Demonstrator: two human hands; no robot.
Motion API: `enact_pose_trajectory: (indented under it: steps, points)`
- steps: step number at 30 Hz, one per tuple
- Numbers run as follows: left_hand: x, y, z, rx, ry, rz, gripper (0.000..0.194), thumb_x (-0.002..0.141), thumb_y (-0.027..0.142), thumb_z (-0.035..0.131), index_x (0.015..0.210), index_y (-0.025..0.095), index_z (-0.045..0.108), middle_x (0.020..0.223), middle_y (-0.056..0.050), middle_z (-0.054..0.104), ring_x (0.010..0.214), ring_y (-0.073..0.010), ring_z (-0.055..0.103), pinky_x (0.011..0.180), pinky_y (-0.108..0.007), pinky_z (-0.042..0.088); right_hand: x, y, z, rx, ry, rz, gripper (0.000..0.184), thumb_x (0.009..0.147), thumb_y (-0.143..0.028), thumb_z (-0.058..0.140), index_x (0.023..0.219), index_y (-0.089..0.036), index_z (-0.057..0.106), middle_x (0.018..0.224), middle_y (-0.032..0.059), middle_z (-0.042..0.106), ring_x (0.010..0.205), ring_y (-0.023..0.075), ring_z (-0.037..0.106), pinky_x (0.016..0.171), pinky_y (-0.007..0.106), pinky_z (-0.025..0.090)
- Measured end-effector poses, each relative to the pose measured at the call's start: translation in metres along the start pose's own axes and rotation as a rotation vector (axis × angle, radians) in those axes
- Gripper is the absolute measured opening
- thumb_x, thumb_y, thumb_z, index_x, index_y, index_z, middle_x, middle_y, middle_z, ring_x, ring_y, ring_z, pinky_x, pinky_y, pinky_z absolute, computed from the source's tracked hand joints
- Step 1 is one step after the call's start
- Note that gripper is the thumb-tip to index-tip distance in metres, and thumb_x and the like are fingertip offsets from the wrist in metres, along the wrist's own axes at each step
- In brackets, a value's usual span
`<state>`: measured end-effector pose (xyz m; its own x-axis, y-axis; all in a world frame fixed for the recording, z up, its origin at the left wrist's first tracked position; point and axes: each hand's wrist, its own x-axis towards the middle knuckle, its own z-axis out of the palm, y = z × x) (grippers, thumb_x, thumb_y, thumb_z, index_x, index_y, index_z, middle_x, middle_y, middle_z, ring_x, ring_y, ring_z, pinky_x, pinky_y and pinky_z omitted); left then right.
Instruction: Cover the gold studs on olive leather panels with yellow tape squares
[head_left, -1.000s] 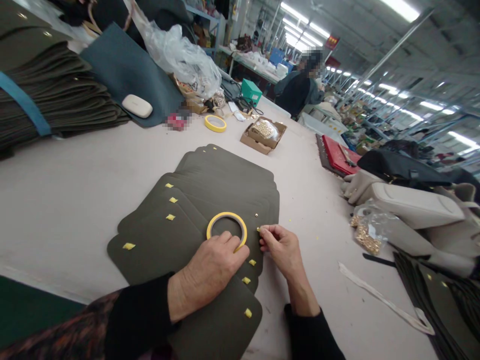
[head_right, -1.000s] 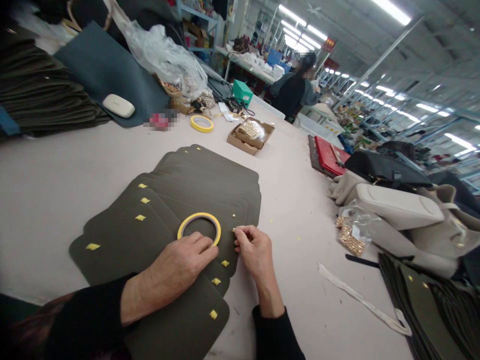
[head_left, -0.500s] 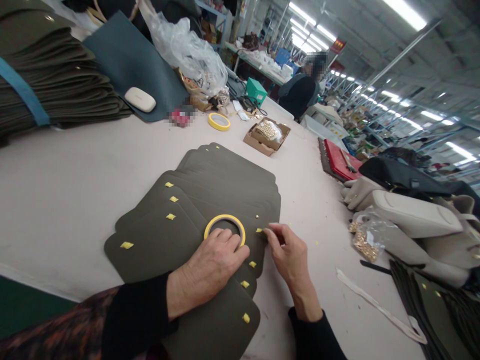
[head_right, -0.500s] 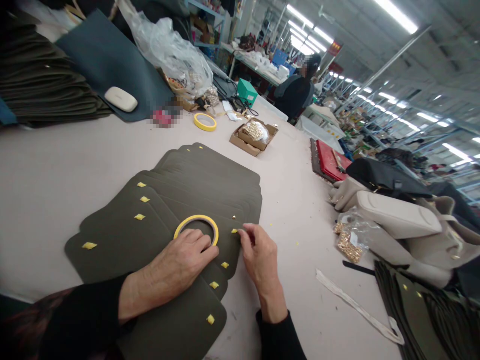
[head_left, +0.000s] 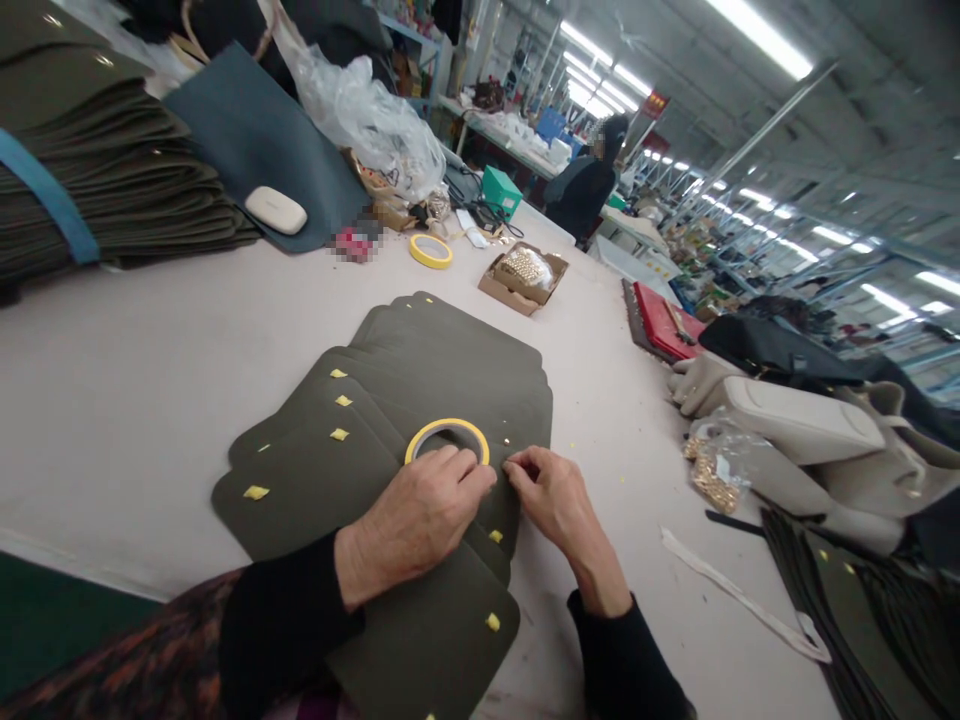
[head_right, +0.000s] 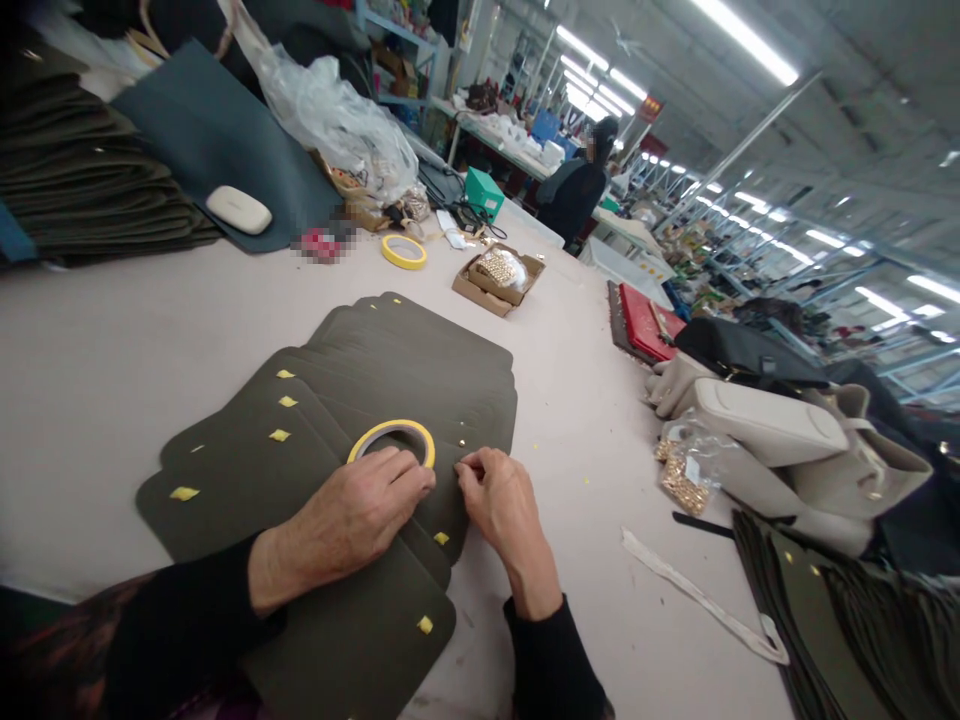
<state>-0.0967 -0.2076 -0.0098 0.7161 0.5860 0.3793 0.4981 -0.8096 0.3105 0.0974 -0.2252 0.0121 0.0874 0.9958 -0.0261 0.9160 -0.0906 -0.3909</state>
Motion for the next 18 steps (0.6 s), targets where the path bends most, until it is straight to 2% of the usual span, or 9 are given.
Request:
enact_pose_trajectory:
  steps: [3, 5, 8, 11, 13, 15, 18]
  points:
    - [-0.002, -0.002, -0.003, -0.101, 0.063, -0.005, 0.019, 0.094, 0.012, 0.04, 0.098, 0.018, 0.057, 0.086, -0.004, 0.057, 0.08, -0.0194, 0.054, 0.073, -0.033, 0.047, -0.021, -0.004, -0.003, -0.001, -0.124, -0.02, 0.018, 0.083, -0.021, 0.057, 0.069, -0.021, 0.068, 0.068, 0.0014, 0.069, 0.064, 0.0169, 0.061, 0.059, 0.027, 0.041]
    - [-0.002, -0.003, -0.003, -0.201, 0.118, -0.005, 0.021, 0.094, 0.012, 0.04, 0.104, 0.019, 0.057, 0.088, -0.003, 0.061, 0.082, -0.0173, 0.058, 0.074, -0.029, 0.05, -0.034, -0.004, -0.002, 0.066, -0.132, -0.022, 0.017, 0.083, -0.02, 0.058, 0.07, -0.021, 0.068, 0.068, 0.0012, 0.068, 0.064, 0.0168, 0.061, 0.059, 0.027, 0.042]
    - [-0.003, -0.003, -0.001, -0.32, 0.186, 0.02, 0.024, 0.096, 0.015, 0.042, 0.116, 0.019, 0.054, 0.095, -0.003, 0.066, 0.086, -0.0149, 0.063, 0.079, -0.026, 0.053, -0.047, -0.005, 0.003, 0.284, 0.07, -0.048, 0.013, 0.086, -0.021, 0.057, 0.085, -0.02, 0.069, 0.079, 0.0026, 0.071, 0.07, 0.0161, 0.063, 0.065, 0.027, 0.047]
    - [-0.004, -0.001, 0.0, -0.343, 0.219, 0.045, 0.038, 0.097, 0.018, 0.043, 0.135, 0.019, 0.041, 0.113, -0.005, 0.066, 0.101, -0.0149, 0.064, 0.09, -0.027, 0.052, -0.053, -0.01, 0.003, 0.44, 0.286, -0.18, 0.016, 0.089, -0.021, 0.056, 0.1, -0.019, 0.066, 0.091, 0.0045, 0.071, 0.077, 0.015, 0.064, 0.069, 0.026, 0.05]
    - [-0.006, 0.001, 0.001, -0.331, 0.22, 0.05, 0.043, 0.097, 0.019, 0.043, 0.139, 0.018, 0.035, 0.122, -0.007, 0.064, 0.108, -0.0153, 0.062, 0.095, -0.028, 0.051, -0.054, -0.016, 0.002, 0.413, 0.337, -0.307, 0.018, 0.088, -0.016, 0.056, 0.103, -0.019, 0.065, 0.093, 0.005, 0.07, 0.081, 0.015, 0.064, 0.073, 0.027, 0.051]
    - [-0.009, 0.003, 0.001, -0.32, 0.212, 0.049, 0.042, 0.097, 0.019, 0.043, 0.138, 0.016, 0.035, 0.123, -0.008, 0.063, 0.109, -0.0157, 0.062, 0.095, -0.027, 0.051, -0.055, -0.021, 0.001, 0.354, 0.343, -0.406, 0.018, 0.088, -0.012, 0.054, 0.101, -0.019, 0.064, 0.093, 0.0053, 0.069, 0.083, 0.0154, 0.063, 0.076, 0.028, 0.05]
    - [-0.013, 0.006, 0.001, -0.306, 0.189, 0.049, 0.039, 0.097, 0.019, 0.043, 0.135, 0.015, 0.037, 0.122, -0.008, 0.063, 0.109, -0.0161, 0.062, 0.094, -0.028, 0.051, -0.057, -0.025, 0.002, 0.298, 0.338, -0.471, 0.014, 0.088, -0.01, 0.053, 0.091, -0.019, 0.062, 0.086, 0.0044, 0.068, 0.081, 0.0152, 0.062, 0.075, 0.028, 0.05]
